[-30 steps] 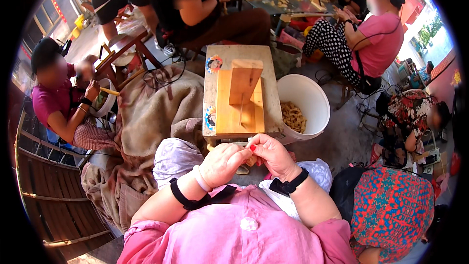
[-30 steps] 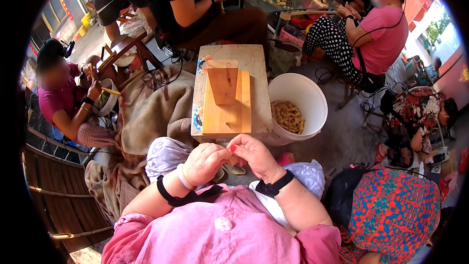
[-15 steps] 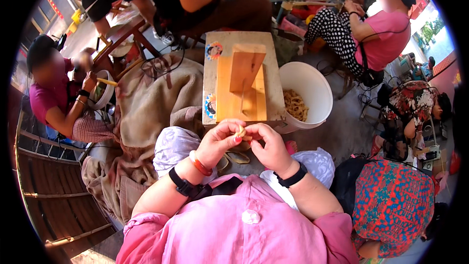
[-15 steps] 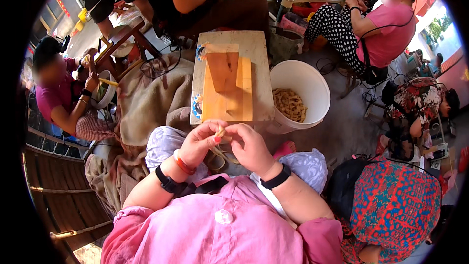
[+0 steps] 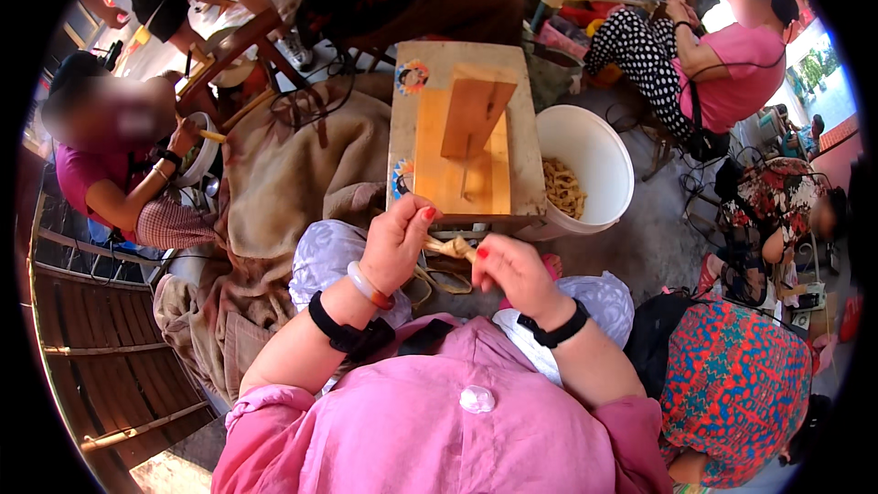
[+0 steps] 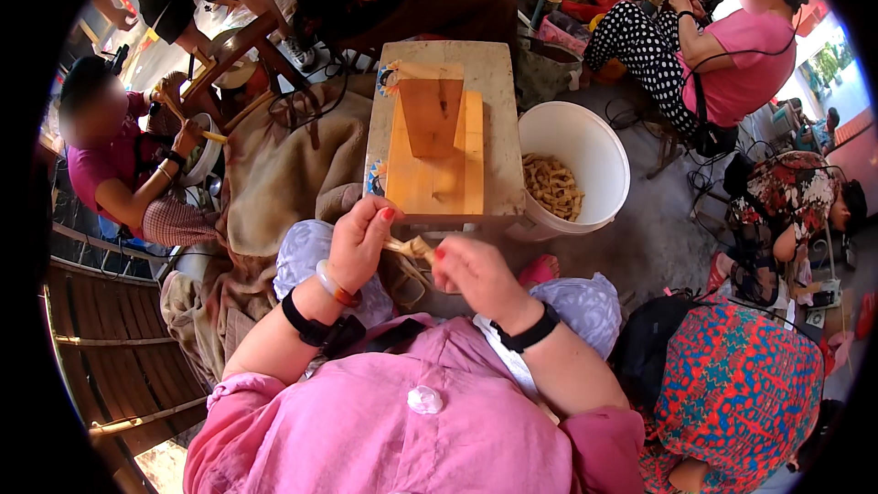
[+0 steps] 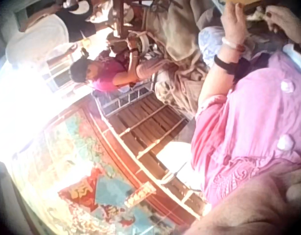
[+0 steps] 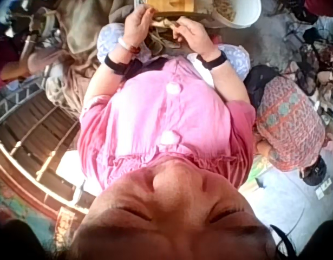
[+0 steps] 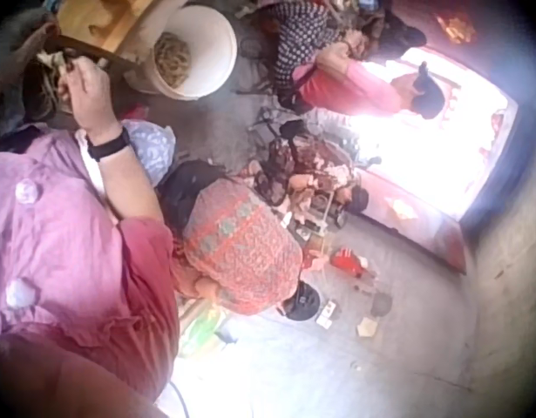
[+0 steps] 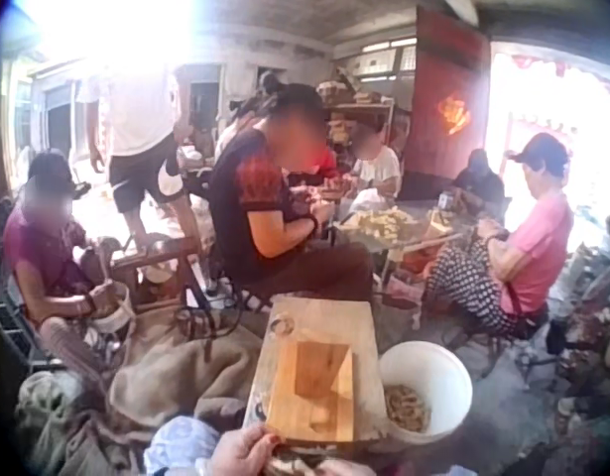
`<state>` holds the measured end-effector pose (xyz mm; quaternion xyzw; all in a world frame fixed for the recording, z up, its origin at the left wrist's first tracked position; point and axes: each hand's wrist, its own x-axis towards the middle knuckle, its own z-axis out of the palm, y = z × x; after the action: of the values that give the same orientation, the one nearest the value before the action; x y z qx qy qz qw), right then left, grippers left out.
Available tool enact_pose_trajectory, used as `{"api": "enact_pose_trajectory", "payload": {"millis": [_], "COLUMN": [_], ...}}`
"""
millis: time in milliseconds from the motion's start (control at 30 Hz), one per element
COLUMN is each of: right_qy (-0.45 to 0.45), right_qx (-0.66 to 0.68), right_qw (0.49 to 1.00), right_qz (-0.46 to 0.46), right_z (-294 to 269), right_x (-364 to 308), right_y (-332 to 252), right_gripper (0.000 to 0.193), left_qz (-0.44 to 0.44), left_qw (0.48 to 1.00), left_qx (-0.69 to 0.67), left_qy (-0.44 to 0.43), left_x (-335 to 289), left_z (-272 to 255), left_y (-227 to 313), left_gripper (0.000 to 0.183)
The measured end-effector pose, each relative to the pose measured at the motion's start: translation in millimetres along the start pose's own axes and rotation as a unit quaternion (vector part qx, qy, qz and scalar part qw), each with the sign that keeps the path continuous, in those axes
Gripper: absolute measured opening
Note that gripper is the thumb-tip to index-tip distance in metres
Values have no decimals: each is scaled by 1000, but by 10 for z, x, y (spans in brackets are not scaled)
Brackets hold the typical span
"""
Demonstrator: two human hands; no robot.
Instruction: The person assembles small wooden components by inserting thin sticks into larger pieces while using a wooden jig.
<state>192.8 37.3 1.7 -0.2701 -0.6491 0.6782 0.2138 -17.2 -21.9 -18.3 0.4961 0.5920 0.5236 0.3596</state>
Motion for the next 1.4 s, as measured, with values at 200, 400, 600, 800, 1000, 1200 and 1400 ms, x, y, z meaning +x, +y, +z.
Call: {"api": "enact_pose_trajectory", "payload": {"millis": [200, 400, 600, 800, 1000, 1200, 1400], "right_qy": [78, 96, 166, 222, 347, 151, 113], "right_qx": [-301, -350, -342, -361, -439, -440, -499], "right_qw": [914, 894, 898, 883, 816, 838, 788], "right_qz": [-261, -263, -223, -201, -146, -287, -342], "right_z": [154, 7, -93, -259, -877, -308, -11], "right_x": [134, 204, 347, 779, 626, 225, 58], "right_y": [-232, -102, -84, -6, 377, -270, -47], "right_gripper": [14, 16, 12, 9, 16, 41, 21], "left_qz": [79, -60, -120, -22, 63, -146, -124], "left_qw": [994, 993, 978, 994, 978, 960, 942], "left_qx": [75, -59, -21, 108, 198, -154, -127], "left_qy": [5, -77, -168, -27, 27, -185, -285], "left_x": [-26, 85, 273, 654, 562, 218, 76], "left_z": [171, 74, -265, -52, -145, -71, -52], "left_y": [68, 24, 97, -34, -192, 41, 96], "left_gripper": [12, 15, 21, 21, 18, 14, 13]}}
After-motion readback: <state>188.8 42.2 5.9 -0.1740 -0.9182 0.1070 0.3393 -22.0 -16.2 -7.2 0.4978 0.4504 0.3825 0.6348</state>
